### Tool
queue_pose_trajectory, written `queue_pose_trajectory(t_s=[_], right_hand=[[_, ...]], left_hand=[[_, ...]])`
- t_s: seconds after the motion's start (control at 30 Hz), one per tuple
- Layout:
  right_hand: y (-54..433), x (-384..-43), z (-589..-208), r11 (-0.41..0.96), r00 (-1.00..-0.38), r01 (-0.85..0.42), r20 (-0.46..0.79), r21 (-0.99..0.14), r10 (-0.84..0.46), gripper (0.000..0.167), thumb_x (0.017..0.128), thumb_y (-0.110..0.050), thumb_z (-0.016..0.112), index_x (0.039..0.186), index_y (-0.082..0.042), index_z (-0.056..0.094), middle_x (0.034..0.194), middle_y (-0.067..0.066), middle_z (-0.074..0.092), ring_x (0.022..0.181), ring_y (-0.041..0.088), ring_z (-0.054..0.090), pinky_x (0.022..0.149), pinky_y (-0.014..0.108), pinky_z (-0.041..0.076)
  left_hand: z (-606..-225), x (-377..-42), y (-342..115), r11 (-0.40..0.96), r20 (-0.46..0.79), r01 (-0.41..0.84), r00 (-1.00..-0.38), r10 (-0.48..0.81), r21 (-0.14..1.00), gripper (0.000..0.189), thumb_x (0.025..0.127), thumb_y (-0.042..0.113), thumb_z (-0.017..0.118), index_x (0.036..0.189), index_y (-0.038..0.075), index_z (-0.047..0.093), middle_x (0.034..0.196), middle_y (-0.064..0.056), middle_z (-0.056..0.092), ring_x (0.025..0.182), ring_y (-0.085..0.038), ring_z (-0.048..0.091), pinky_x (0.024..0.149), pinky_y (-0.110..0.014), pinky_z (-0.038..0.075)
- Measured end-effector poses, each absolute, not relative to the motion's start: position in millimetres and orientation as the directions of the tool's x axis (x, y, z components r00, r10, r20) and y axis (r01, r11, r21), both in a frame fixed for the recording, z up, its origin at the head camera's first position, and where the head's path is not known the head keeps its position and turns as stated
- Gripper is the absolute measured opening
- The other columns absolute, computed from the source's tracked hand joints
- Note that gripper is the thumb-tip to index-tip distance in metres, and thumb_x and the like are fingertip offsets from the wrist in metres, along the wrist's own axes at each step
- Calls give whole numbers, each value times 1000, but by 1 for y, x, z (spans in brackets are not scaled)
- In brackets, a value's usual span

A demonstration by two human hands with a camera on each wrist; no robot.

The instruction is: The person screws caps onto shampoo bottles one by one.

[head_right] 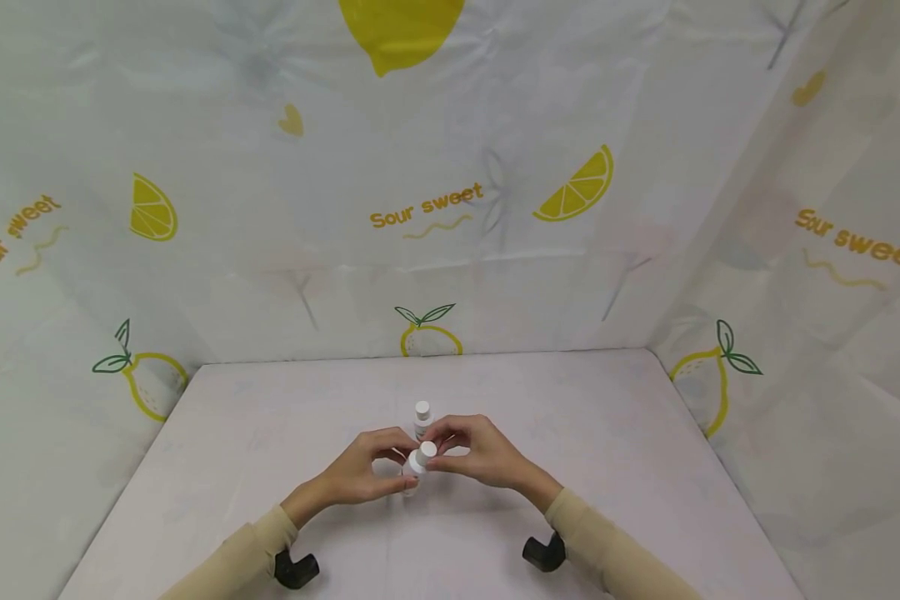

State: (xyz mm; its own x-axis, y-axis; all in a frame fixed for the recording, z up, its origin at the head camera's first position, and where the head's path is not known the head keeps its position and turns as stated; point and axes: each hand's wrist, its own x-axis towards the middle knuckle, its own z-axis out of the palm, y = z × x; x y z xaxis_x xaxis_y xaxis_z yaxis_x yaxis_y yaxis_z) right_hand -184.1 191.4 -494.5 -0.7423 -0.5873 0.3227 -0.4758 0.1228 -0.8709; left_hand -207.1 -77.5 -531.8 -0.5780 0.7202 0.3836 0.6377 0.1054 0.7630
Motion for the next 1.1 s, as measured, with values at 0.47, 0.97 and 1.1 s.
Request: queue_pose_trajectory(t_s=[0.47, 0.97, 1.1], right_hand=[[180, -179, -498, 209, -848, -411, 288, -887, -445, 25, 89, -10, 90, 106, -5, 72, 100, 10, 74, 89, 2, 69, 83, 22, 64], [174, -177, -501, 259, -887, -387, 280, -885, -367, 28, 87, -13, 92, 103, -5, 70, 96, 10, 73, 83, 3, 69, 77, 20, 63], [174, -176, -500, 261, -887, -387, 280, -885, -366, 29, 87, -13, 92, 103, -5, 70, 96, 10, 73, 82, 3, 69, 76, 21, 63]], left_hand=[[-530, -211, -77, 114, 402, 654, -582, 707, 748, 33, 94, 13, 86, 125, 12, 75, 113, -6, 78, 102, -7, 74, 88, -27, 68], [-529, -210, -77, 147, 386, 640, -614, 689, 755, 31, 95, 15, 86, 124, 12, 76, 112, -5, 77, 101, -7, 73, 89, -28, 68], [-529, -210, -77, 149, 376, 631, -617, 691, 761, 31, 95, 15, 86, 124, 13, 76, 112, -4, 77, 101, -7, 73, 89, -28, 68]])
